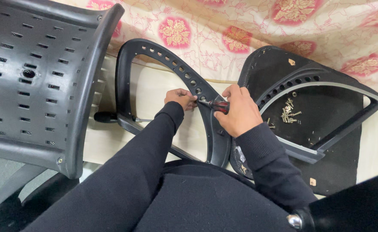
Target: The person assembles a black plastic chair by attaching a frame to the seat using a screwdriver and screws. They align the parts, insert screws, and tighten them sequentially.
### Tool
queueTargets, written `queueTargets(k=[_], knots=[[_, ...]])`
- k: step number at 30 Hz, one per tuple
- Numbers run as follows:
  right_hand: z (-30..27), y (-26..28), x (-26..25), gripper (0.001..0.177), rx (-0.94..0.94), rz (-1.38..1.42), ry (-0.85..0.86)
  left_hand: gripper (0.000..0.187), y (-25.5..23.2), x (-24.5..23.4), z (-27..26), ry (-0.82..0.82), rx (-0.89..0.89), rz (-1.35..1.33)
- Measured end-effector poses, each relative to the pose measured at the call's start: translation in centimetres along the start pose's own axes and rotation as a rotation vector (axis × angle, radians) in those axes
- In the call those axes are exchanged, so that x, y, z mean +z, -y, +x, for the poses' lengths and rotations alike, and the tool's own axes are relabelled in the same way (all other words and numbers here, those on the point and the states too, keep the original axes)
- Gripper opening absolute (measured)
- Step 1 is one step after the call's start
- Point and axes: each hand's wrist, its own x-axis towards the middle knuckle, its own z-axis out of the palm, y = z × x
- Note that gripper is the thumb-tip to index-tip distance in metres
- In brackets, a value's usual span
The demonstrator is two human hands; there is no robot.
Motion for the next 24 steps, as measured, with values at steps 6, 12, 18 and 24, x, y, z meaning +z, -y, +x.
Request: queueTargets(k=[6,12,18,24], knots=[[-0.6,-0.3,-0.6,0.031,0.151,0.051,0.092,0.018,-0.5,0.1,-0.4,0.003,-0.009,0.037],[-0.7,1.7,-0.4,0.025,0.178,0.007,0.133,0.009,0.0,-0.6,0.4,0.132,0.002,0.053],[-0.2,2.1,0.8,0.032,0.183,-0.160,0.166,0.009,0.0,-0.6,0.9,0.101,-0.051,0.120],[0.5,1.2,-0.4,0.040,0.647,0.047,0.456,0.009,-0.5,-0.6,0.7,0.074,-0.064,0.169]])
